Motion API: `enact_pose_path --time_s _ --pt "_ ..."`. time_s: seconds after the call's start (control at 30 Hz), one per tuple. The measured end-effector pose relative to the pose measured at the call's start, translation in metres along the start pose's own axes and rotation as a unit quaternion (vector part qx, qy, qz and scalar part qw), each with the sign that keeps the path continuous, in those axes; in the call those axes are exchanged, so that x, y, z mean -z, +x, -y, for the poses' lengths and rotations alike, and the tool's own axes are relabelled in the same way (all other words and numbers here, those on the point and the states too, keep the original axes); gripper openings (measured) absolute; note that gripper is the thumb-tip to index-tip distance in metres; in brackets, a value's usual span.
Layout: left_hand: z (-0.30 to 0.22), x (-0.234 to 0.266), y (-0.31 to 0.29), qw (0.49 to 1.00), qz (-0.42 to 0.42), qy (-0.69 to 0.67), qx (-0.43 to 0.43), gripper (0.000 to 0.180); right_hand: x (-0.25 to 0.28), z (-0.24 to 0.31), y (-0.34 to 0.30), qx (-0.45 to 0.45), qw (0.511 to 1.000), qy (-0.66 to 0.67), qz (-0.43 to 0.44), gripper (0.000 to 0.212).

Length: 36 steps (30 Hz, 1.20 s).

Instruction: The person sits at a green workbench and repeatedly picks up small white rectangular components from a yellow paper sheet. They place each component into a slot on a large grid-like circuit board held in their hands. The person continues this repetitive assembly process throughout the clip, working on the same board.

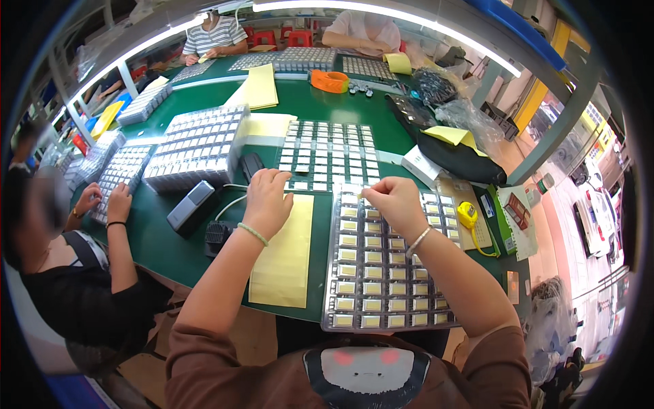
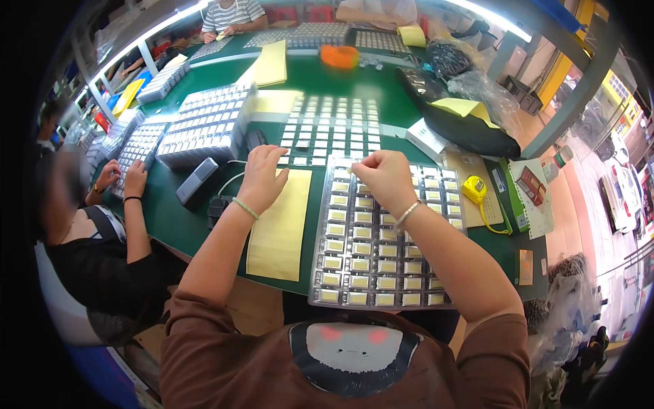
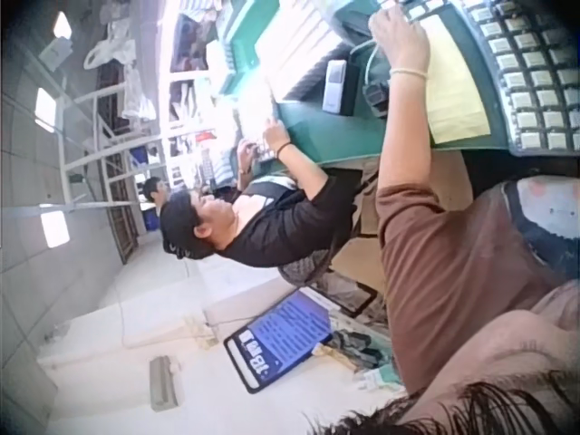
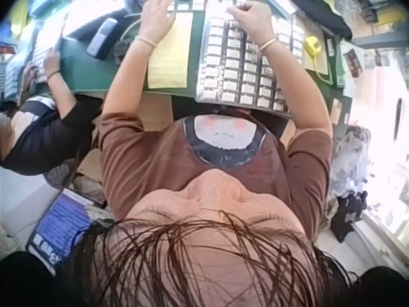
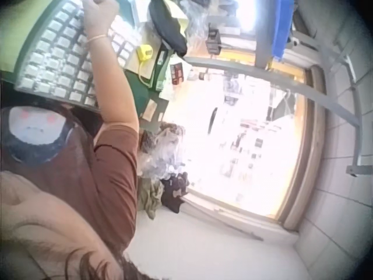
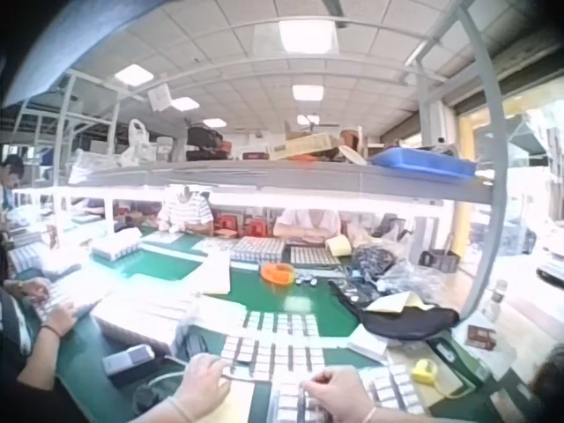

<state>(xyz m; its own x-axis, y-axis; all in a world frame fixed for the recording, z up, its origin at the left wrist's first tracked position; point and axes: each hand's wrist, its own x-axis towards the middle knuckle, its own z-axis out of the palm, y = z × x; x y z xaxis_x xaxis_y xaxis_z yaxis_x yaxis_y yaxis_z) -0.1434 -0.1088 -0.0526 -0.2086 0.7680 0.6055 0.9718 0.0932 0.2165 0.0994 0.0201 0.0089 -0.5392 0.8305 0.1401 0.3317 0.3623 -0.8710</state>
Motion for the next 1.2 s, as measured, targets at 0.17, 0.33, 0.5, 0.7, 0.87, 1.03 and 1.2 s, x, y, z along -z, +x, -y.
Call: enact_pose_path --time_s 0.17,0.33,0.5,0.7,0.87,1.03,1.2 --pt "-0.054 0.023 0.020 0.908 0.120 -0.388 0.106 0.021 -0.018 0.010 0.002 -0.002 0.999 -0.033 -0.012 0.024" --pt "-0.064 0.014 0.021 0.919 0.124 -0.365 0.079 0.021 -0.030 0.001 0.003 -0.004 0.997 -0.066 -0.045 0.024" --pt "-0.074 0.021 0.033 0.925 0.169 -0.330 0.083 0.022 -0.025 0.002 0.003 -0.049 0.998 0.015 -0.037 0.025" --pt "-0.068 0.005 0.037 0.827 0.192 -0.503 0.161 0.023 -0.026 0.000 0.001 0.005 0.999 0.027 -0.021 0.025" --pt "-0.071 0.003 0.040 0.860 0.185 -0.455 0.136 0.021 -0.018 0.005 0.005 -0.025 0.999 -0.007 0.021 0.023" --pt "-0.073 0.004 0.041 0.886 0.190 -0.404 0.121 0.022 -0.023 0.000 0.004 0.021 0.997 -0.070 -0.007 0.022" --pt "-0.075 0.007 0.036 0.917 0.110 -0.361 0.128 0.022 -0.027 0.002 0.001 0.018 0.993 -0.111 -0.029 0.023"
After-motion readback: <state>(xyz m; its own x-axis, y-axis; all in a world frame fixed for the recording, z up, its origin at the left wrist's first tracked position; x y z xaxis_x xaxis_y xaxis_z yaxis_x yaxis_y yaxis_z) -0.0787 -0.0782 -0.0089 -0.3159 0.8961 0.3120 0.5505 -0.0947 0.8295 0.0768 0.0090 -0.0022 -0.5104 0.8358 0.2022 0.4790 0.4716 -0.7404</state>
